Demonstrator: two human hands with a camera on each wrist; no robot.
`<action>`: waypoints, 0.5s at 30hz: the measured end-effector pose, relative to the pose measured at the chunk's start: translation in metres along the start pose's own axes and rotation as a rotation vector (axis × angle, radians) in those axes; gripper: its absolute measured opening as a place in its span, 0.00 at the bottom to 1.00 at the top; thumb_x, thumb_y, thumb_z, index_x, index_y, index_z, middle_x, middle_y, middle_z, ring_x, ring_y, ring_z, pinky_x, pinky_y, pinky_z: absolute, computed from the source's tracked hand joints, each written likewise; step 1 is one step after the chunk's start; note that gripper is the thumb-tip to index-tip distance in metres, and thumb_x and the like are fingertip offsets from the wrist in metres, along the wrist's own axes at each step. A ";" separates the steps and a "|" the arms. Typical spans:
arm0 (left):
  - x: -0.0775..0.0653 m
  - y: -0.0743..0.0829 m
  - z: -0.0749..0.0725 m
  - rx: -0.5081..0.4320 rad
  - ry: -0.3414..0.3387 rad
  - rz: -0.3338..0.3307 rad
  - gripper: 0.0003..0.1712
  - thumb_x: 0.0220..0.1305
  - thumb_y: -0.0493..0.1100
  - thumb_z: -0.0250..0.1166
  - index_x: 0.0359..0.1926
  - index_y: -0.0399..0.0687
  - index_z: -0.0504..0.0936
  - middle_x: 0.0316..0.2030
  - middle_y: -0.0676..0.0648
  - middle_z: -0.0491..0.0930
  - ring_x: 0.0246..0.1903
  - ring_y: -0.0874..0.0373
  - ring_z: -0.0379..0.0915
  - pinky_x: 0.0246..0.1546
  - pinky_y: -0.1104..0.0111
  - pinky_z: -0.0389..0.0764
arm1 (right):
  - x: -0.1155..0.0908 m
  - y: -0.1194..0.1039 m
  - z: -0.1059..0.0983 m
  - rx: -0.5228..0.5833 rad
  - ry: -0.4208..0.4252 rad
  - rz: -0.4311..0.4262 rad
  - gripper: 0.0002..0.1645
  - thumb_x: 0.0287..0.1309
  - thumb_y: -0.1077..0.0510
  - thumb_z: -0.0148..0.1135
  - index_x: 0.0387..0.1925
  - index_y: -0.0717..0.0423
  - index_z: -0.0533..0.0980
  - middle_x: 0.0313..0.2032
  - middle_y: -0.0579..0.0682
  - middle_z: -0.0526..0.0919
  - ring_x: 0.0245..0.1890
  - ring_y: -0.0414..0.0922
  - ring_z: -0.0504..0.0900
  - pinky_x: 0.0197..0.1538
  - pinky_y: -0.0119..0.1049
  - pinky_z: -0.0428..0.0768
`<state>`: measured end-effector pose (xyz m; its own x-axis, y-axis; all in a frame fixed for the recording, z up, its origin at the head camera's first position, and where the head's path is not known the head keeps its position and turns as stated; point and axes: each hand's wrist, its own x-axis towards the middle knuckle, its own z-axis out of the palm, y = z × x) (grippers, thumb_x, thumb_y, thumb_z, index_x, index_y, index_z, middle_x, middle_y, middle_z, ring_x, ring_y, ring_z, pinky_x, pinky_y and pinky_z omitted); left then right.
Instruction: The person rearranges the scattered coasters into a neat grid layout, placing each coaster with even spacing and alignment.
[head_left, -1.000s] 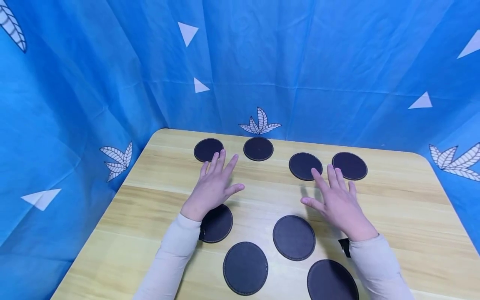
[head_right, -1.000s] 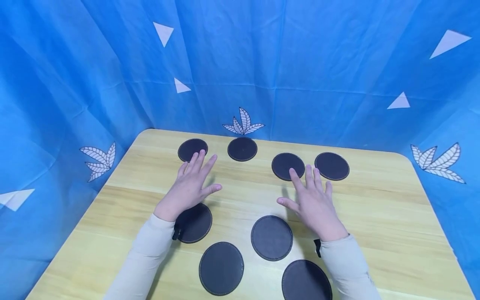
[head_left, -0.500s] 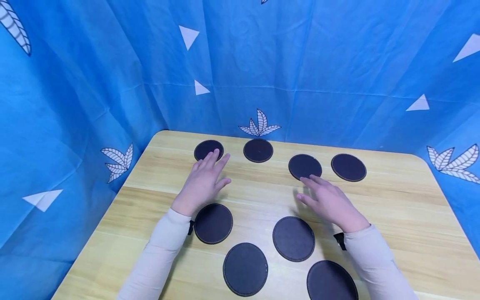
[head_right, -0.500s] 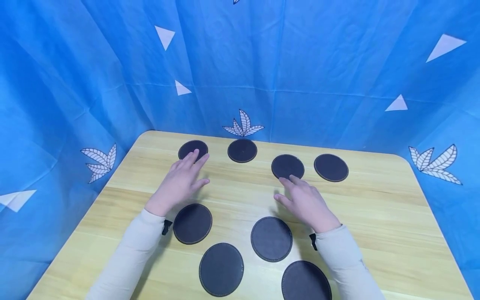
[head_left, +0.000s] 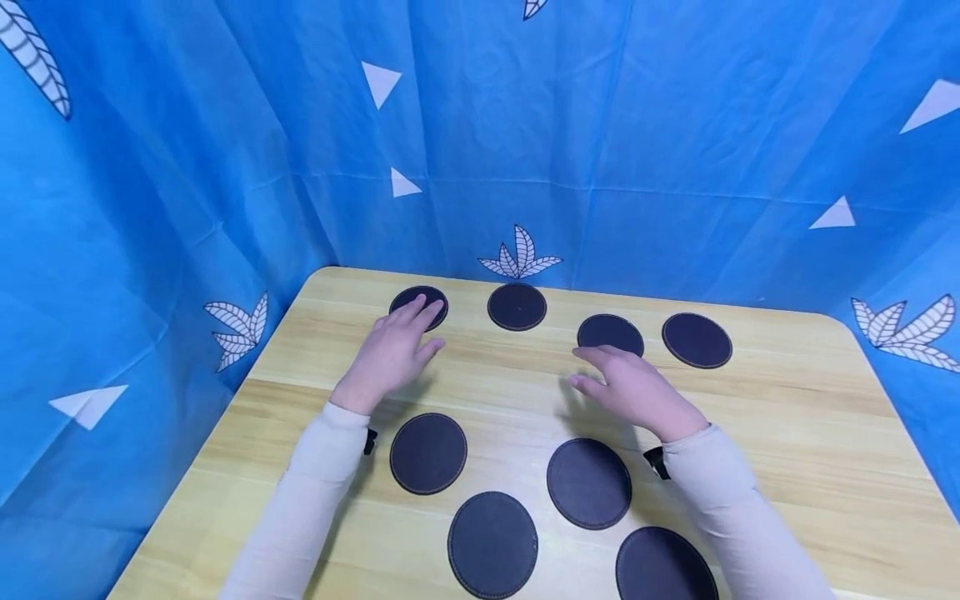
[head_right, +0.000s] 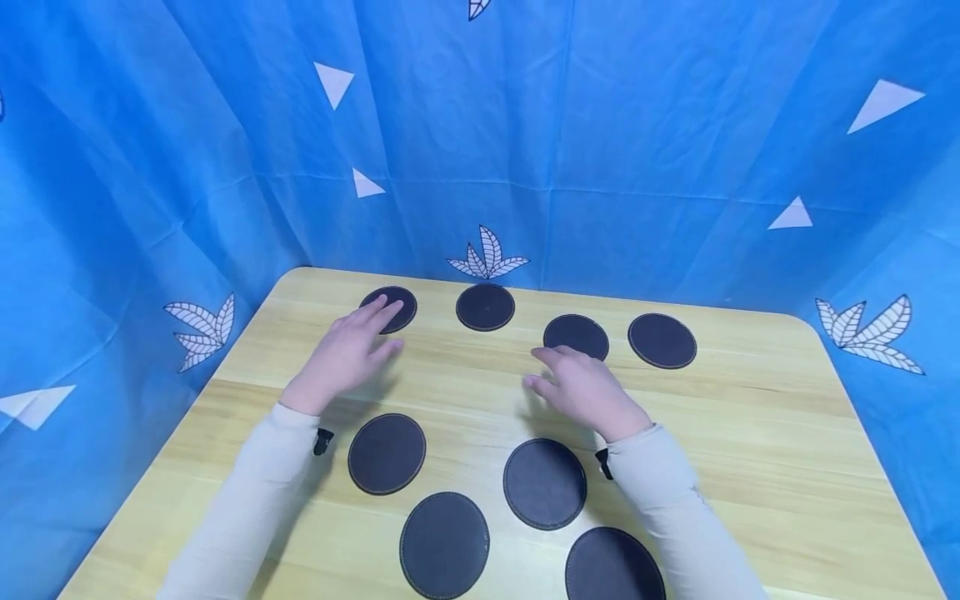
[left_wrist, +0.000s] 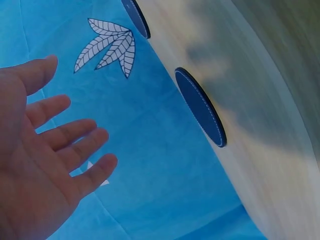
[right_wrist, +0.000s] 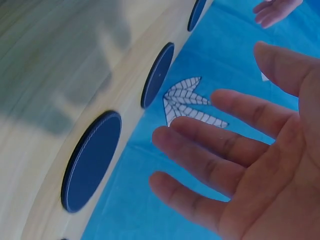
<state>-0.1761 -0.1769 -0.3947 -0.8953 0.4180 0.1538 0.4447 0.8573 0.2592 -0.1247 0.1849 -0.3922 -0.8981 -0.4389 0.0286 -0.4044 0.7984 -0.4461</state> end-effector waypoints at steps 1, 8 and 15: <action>0.001 -0.001 -0.001 -0.006 -0.008 -0.006 0.35 0.74 0.51 0.61 0.75 0.44 0.65 0.73 0.33 0.60 0.70 0.37 0.58 0.65 0.41 0.62 | 0.003 -0.001 0.001 0.000 -0.003 -0.005 0.30 0.71 0.49 0.61 0.66 0.62 0.74 0.60 0.64 0.77 0.62 0.62 0.74 0.63 0.59 0.71; 0.008 -0.012 -0.003 -0.038 -0.014 -0.021 0.34 0.73 0.50 0.62 0.75 0.45 0.66 0.72 0.34 0.63 0.69 0.37 0.60 0.65 0.42 0.63 | 0.022 -0.010 0.006 0.025 -0.028 -0.011 0.29 0.71 0.48 0.61 0.65 0.61 0.74 0.60 0.63 0.78 0.63 0.61 0.74 0.64 0.58 0.70; 0.020 -0.027 -0.006 -0.070 -0.001 -0.033 0.32 0.73 0.48 0.61 0.73 0.44 0.68 0.70 0.34 0.65 0.67 0.37 0.63 0.65 0.42 0.64 | 0.046 -0.024 0.008 0.079 -0.058 -0.018 0.30 0.72 0.47 0.59 0.66 0.61 0.74 0.61 0.62 0.77 0.63 0.59 0.73 0.65 0.55 0.70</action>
<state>-0.2055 -0.1932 -0.3932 -0.9094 0.3904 0.1436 0.4159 0.8474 0.3299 -0.1548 0.1417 -0.3873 -0.8783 -0.4780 -0.0131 -0.4038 0.7562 -0.5149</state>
